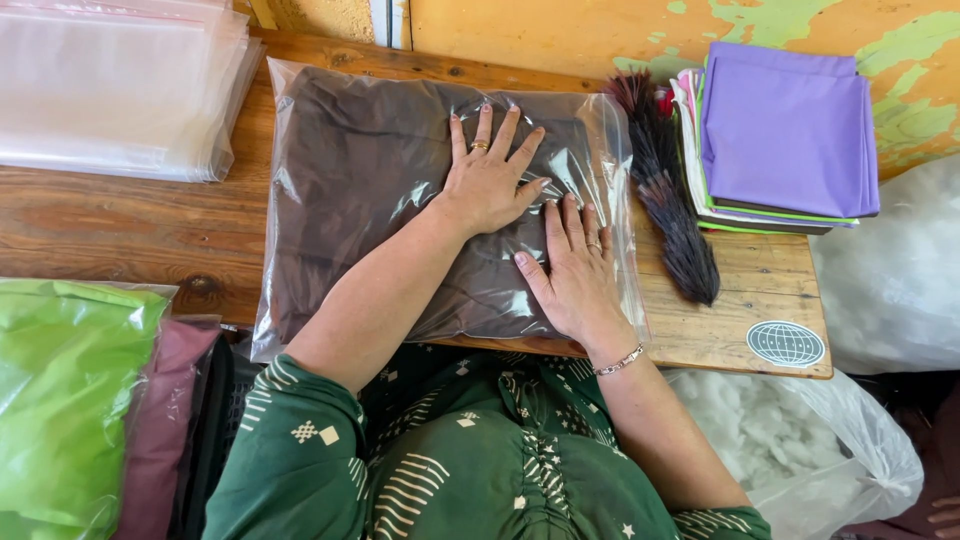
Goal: The person smooths a brown fabric on a wooden table using a feather duster, then folds it and places it into a clear plastic bag. They press out air and seal the bag, leaving the packaged fabric on the table.
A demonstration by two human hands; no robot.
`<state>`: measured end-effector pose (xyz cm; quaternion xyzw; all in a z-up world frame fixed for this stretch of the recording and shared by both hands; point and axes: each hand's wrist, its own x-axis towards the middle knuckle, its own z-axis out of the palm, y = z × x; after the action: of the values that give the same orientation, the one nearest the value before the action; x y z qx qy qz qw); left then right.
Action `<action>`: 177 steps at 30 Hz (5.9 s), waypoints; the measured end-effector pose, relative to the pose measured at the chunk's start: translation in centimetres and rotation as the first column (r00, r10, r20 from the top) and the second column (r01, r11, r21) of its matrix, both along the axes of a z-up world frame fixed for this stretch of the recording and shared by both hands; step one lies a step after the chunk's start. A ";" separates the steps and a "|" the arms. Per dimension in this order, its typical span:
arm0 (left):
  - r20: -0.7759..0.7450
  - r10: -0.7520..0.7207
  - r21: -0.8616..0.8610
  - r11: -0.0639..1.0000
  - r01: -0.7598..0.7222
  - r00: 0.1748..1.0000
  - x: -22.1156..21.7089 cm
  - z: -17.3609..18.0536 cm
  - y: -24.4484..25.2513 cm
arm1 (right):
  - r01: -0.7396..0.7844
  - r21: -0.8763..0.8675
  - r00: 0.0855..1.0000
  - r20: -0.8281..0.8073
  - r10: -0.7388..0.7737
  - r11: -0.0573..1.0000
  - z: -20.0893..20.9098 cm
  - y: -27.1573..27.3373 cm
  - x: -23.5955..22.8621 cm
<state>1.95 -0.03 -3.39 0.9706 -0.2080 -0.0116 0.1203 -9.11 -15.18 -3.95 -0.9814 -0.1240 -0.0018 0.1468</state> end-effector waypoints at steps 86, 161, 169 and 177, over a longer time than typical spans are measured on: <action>0.078 0.281 -0.072 0.959 -0.276 0.957 2.9 -1.5 5.9 | -0.072 -0.062 0.980 -0.192 0.059 0.995 4.2 5.5 9.7; -0.203 0.152 -0.356 0.909 -0.217 0.967 13.2 -1.9 -3.2 | 0.219 0.639 0.947 0.043 -0.318 0.737 -1.6 -6.2 16.8; -0.293 0.008 -0.755 0.612 -0.237 0.956 12.3 0.4 -2.1 | 0.144 0.844 0.967 -0.009 -0.254 0.517 0.0 -4.5 16.0; -0.156 -0.052 -0.792 0.603 -0.093 0.986 8.9 6.4 -1.8 | -0.001 0.860 0.961 0.142 -0.237 0.510 1.2 -4.1 14.9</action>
<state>10.81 -1.85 3.00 0.8131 -0.1696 0.0045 0.5568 5.75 -19.32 -2.80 -0.7806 -0.0565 -0.1915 0.5922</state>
